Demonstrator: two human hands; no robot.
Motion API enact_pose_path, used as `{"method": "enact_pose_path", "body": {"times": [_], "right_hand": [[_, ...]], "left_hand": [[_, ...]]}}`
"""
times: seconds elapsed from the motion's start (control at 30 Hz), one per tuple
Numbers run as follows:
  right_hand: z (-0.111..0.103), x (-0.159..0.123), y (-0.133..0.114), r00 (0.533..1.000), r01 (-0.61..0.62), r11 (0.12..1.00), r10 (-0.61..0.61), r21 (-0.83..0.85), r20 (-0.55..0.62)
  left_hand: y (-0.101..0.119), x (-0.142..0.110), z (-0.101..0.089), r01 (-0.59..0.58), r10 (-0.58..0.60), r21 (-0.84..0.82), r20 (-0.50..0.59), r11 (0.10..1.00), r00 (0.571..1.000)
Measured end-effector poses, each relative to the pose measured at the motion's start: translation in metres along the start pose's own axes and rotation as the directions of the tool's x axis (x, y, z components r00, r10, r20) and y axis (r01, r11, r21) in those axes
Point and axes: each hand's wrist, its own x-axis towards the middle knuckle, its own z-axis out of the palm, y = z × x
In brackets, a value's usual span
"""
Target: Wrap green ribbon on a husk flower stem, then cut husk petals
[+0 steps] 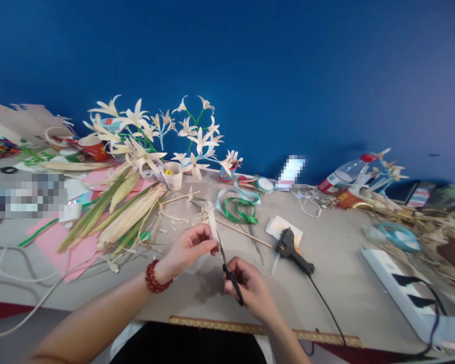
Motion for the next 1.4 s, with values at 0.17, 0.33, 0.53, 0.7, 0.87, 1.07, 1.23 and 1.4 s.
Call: {"method": "enact_pose_path", "body": {"times": [0.17, 0.33, 0.53, 0.7, 0.87, 1.07, 1.23, 1.4], "right_hand": [[0.0039, 0.0007, -0.0056, 0.996, 0.044, 0.996, -0.05, 0.081, 0.071], [0.0073, 0.0015, -0.0089, 0.995, 0.045, 0.995, -0.053, 0.094, 0.08], [0.0083, 0.0021, -0.01, 0.997, 0.029, 0.995, -0.036, 0.097, 0.07], [0.0074, 0.0019, -0.0071, 0.998, 0.004, 0.996, -0.009, 0.091, 0.058], [0.0073, 0.0018, -0.0048, 0.999, -0.014, 0.996, 0.01, 0.088, 0.044], [0.0069, 0.0019, -0.0022, 0.999, -0.009, 0.995, 0.004, 0.104, 0.042], [0.0061, 0.0008, -0.0023, 0.998, -0.006, 0.996, 0.0, 0.094, 0.058], [0.0059, 0.0002, -0.0043, 0.998, -0.012, 0.996, 0.007, 0.085, 0.063]], "left_hand": [[0.0029, -0.0006, 0.0031, 0.006, -0.005, 0.024, -0.014, 1.0, 1.0], [0.0049, -0.0013, 0.0045, -0.004, 0.005, 0.032, -0.029, 0.999, 1.0], [0.0059, -0.0014, 0.0045, -0.002, 0.002, 0.028, -0.029, 1.0, 1.0], [0.0041, -0.0009, 0.0038, -0.008, 0.009, 0.023, -0.031, 1.0, 0.999], [0.0042, -0.001, 0.0034, -0.002, 0.003, 0.014, -0.036, 1.0, 0.999], [0.0045, -0.0011, 0.0029, -0.002, 0.002, 0.014, -0.025, 1.0, 1.0], [0.0043, -0.0012, 0.0025, -0.006, 0.006, -0.002, -0.009, 1.0, 1.0], [0.0061, -0.0011, 0.0021, -0.003, 0.003, -0.011, -0.012, 1.0, 1.0]]}}
